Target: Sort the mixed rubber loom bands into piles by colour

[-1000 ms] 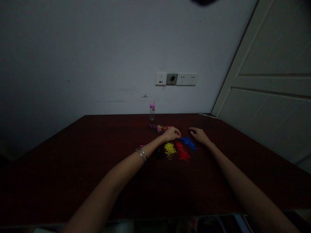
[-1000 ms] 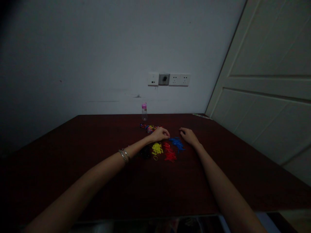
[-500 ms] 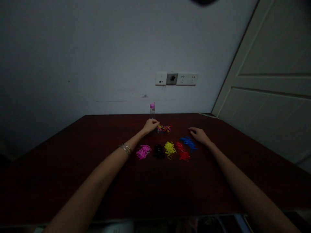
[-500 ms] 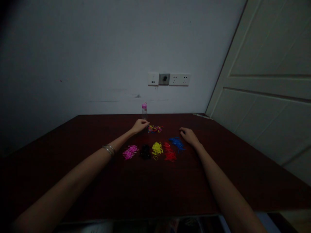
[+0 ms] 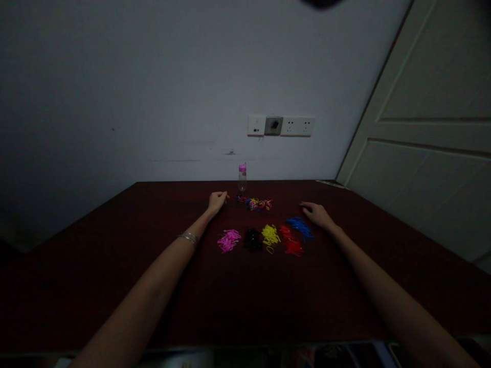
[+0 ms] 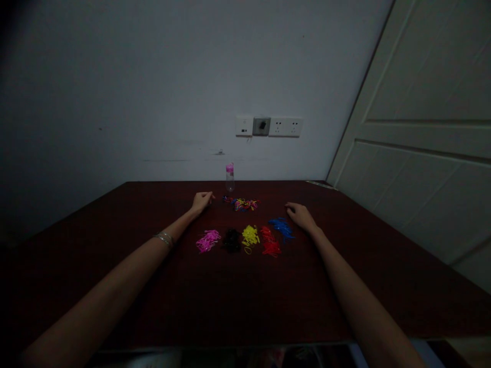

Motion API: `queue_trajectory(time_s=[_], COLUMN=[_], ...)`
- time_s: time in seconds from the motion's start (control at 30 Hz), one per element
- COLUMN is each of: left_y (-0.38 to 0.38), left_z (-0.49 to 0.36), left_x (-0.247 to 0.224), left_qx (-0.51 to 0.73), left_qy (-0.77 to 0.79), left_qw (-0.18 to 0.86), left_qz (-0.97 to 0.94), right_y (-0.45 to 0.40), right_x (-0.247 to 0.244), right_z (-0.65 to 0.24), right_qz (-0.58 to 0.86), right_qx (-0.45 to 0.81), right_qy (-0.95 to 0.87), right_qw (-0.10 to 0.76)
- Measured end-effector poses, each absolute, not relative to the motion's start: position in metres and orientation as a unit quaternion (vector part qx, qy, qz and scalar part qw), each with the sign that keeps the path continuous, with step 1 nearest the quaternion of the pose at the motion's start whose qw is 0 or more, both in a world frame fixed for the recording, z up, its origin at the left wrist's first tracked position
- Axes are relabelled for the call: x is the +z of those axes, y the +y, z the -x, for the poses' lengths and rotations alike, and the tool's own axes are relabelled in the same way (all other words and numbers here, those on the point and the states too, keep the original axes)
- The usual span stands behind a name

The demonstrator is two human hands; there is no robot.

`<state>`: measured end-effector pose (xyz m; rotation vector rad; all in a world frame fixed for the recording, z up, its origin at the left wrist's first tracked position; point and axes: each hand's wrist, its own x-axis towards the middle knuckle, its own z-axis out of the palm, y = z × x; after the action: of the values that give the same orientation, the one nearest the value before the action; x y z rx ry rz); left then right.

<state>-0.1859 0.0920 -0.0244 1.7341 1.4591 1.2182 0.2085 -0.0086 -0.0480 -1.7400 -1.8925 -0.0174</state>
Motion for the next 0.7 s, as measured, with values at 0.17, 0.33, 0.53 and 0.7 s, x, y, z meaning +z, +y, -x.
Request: queue_trajectory(time_s=[0.17,0.33,0.53,0.7], left_y=[0.091,0.090,0.092,0.092], left_z=[0.186,0.187,0.189,0.189], left_x=[-0.024,-0.024,-0.027,-0.029], left_qx=[0.444,0.445,0.467,0.473], left_qy=[0.543,0.535,0.519,0.511], left_qw=[0.267,0.272,0.282,0.288], left_qz=[-0.661,-0.665,-0.659,-0.657], right_y=[-0.009,-0.007,-0.003,0.000], right_x=[-0.037,-0.012,0.001,-0.003], right_z=[-0.197,-0.153,-0.102,-0.091], right_qz=[0.651,0.573,0.549,0.584], right_qx=[0.004,0.009,-0.011,-0.047], right_qy=[-0.706,-0.772,-0.812,-0.796], right_qw=[0.280,0.275,0.200,0.151])
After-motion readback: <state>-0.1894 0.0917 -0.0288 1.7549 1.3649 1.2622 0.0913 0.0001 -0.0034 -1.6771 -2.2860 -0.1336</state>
